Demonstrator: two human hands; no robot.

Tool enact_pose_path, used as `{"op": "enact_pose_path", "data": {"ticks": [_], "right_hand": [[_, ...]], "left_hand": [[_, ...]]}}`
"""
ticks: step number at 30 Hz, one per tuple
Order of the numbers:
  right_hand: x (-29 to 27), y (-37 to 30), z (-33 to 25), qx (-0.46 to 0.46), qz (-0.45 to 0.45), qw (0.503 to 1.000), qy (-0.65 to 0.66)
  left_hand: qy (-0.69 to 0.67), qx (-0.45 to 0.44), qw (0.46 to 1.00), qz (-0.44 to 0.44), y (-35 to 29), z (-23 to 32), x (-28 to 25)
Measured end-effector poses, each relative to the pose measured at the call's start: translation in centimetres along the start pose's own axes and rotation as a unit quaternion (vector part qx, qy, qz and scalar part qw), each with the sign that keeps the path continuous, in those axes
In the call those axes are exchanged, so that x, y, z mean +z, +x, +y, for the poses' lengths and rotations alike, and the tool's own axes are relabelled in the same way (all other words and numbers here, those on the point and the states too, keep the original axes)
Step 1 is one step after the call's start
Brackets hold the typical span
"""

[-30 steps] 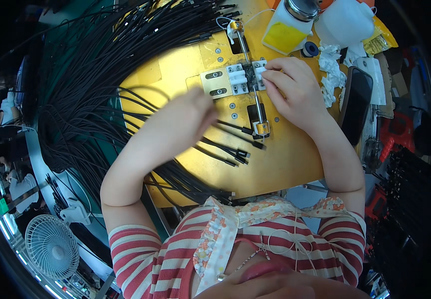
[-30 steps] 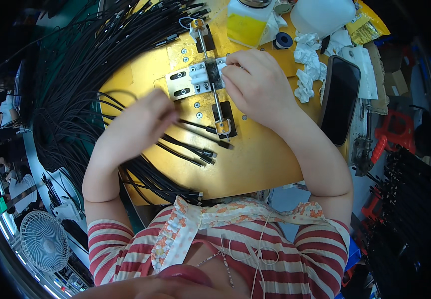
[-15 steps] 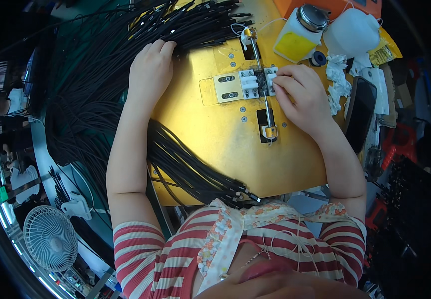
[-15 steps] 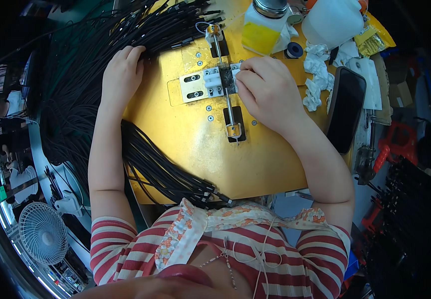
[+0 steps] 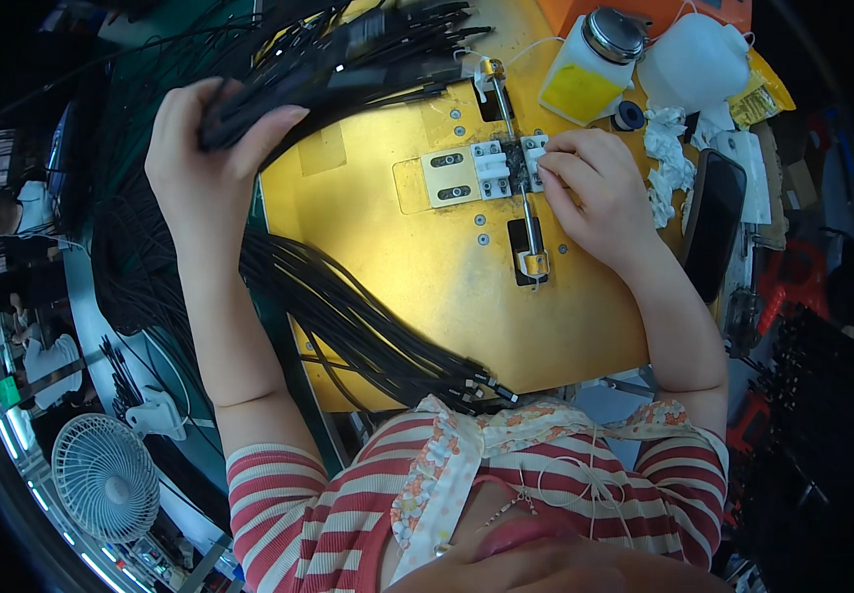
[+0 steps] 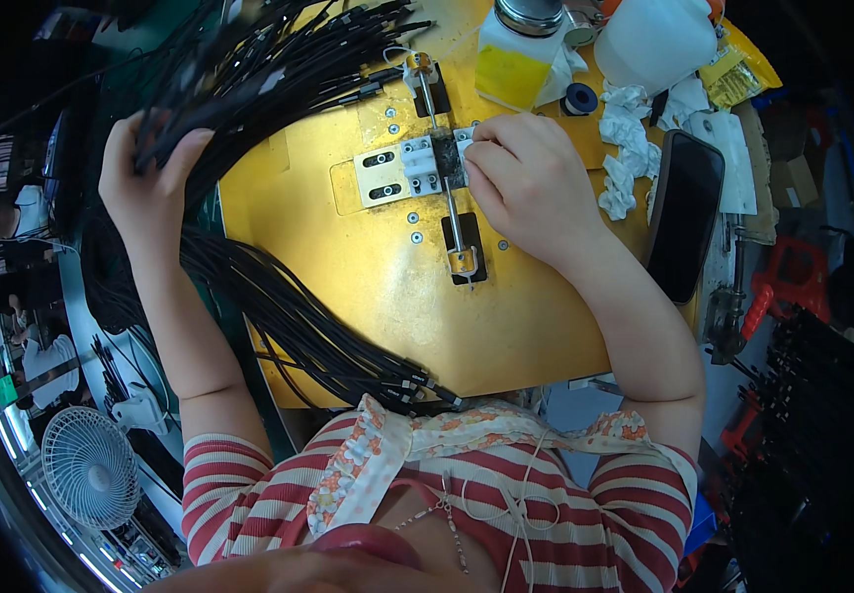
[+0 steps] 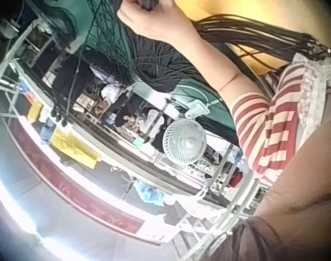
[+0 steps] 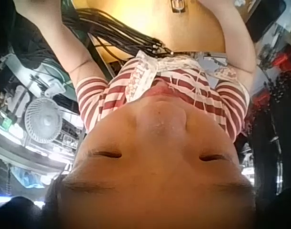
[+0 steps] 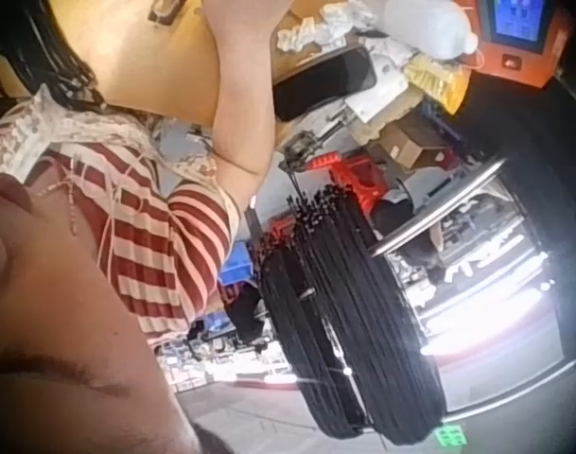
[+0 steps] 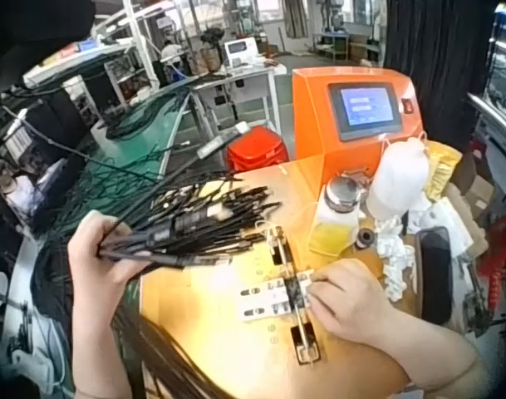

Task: Assembling and inspecting small black cable bundles at a workbench.

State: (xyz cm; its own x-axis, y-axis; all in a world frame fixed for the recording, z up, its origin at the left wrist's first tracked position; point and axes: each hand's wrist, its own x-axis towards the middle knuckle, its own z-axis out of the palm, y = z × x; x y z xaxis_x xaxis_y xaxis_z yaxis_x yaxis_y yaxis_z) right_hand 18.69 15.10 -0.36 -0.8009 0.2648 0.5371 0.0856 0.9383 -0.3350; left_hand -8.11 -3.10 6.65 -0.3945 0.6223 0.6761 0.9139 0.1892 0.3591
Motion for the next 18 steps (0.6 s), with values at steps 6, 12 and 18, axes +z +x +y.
{"op": "enact_pose_path", "data": {"ticks": [6, 12, 18], "right_hand": [[0.0, -0.1, -0.2, -0.006, 0.022, 0.999, 0.032], [-1.9, -0.2, -1.2, 0.032, -0.011, 0.924, 0.381], [-2.9, -0.7, -0.4, 0.012, 0.039, 0.888, 0.458]], "left_hand": [[-0.036, 0.19, 0.953, -0.232, -2.6, 8.0, 1.9], [-0.068, 0.266, 0.944, -0.182, -4.3, 5.8, 5.8], [-0.026, 0.24, 0.96, -0.145, -3.8, 3.6, 7.0]]}}
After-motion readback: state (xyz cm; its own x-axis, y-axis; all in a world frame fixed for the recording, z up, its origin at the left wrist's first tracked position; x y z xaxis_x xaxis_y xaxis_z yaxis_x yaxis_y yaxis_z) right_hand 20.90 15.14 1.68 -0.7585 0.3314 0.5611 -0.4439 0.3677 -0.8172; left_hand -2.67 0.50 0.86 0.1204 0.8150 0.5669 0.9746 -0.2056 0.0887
